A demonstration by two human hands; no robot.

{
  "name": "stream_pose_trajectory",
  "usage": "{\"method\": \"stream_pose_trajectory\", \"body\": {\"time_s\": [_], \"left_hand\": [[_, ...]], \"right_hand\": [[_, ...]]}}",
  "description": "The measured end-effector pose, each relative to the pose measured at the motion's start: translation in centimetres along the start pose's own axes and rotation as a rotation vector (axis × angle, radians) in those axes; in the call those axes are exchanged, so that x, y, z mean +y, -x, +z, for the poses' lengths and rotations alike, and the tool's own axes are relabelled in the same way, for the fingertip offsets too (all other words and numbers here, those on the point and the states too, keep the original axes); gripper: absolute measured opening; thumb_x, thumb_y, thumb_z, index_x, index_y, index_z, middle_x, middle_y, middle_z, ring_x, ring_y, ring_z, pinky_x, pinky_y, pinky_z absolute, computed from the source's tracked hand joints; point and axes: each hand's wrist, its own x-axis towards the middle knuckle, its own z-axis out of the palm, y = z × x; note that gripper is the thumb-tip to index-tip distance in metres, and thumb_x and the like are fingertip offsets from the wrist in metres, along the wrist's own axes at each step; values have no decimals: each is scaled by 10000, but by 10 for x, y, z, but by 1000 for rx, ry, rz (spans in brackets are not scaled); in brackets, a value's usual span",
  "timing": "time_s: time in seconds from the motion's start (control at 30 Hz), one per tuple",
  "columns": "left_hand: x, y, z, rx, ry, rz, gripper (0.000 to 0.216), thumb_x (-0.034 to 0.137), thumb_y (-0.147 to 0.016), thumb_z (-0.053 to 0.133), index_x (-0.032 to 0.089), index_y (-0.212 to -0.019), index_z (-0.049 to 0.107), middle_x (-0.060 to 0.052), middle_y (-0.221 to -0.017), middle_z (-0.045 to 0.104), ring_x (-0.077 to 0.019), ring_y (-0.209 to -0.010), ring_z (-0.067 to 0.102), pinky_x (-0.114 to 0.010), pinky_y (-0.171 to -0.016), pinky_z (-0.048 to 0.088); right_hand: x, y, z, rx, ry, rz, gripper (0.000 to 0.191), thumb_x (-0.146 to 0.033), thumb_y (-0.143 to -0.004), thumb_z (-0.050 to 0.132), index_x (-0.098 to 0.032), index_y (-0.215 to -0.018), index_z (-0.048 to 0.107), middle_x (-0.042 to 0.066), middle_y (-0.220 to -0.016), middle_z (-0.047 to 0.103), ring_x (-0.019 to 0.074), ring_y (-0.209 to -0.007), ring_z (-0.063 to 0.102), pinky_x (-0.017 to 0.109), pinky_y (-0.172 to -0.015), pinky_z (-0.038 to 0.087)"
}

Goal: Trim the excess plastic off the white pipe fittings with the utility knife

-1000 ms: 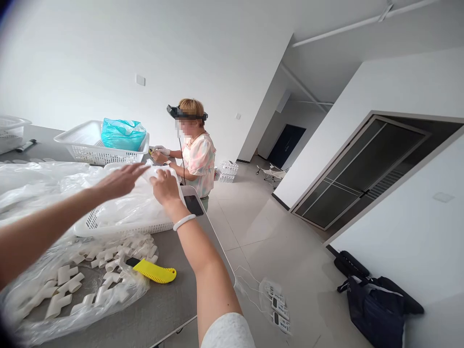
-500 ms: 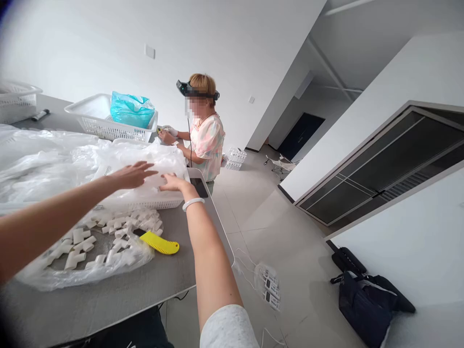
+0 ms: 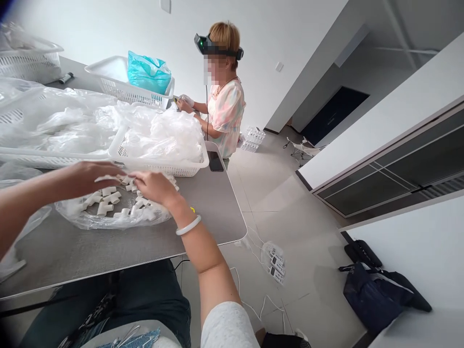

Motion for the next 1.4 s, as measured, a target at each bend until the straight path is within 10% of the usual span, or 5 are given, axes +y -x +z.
{"method": "stream_pose_trajectory", "body": {"time_s": [0.17,0.4,1.03,1.4], "left_hand": [[-9,35,62,55,-55,-194,410,485,-986,426,297,-1020,789,-60,-1003,790,-280,-767,730,-353,-696,529],[0,29,77,354,-196,-143,426,373,-1020,357,301,-1211,730,-129,-1269,744,-401,-1151,678,-522,-894,554],[6,19,116,214,-34,10,369,464,-960,465,312,-1094,773,-95,-1148,750,-350,-1059,664,-433,-920,527],[26,39,68,298,419,-102,412,554,-1030,469,360,-1360,620,-38,-979,794,-258,-850,770,-310,-711,611]], "right_hand": [[6,-5,43,-55,147,-7,366,-74,-1062,487,-127,-1313,748,108,-1362,750,222,-1345,647,340,-1163,525],[17,-6,64,68,366,29,452,-50,-1042,428,-115,-1408,684,146,-1524,640,289,-1450,530,476,-1228,457],[42,1,70,141,192,1,426,-2,-979,477,-153,-1232,785,120,-1227,796,238,-1359,618,417,-1193,489],[28,12,56,224,135,-15,510,-10,-982,394,-207,-1338,701,89,-1228,773,192,-1329,624,367,-1152,529]]}}
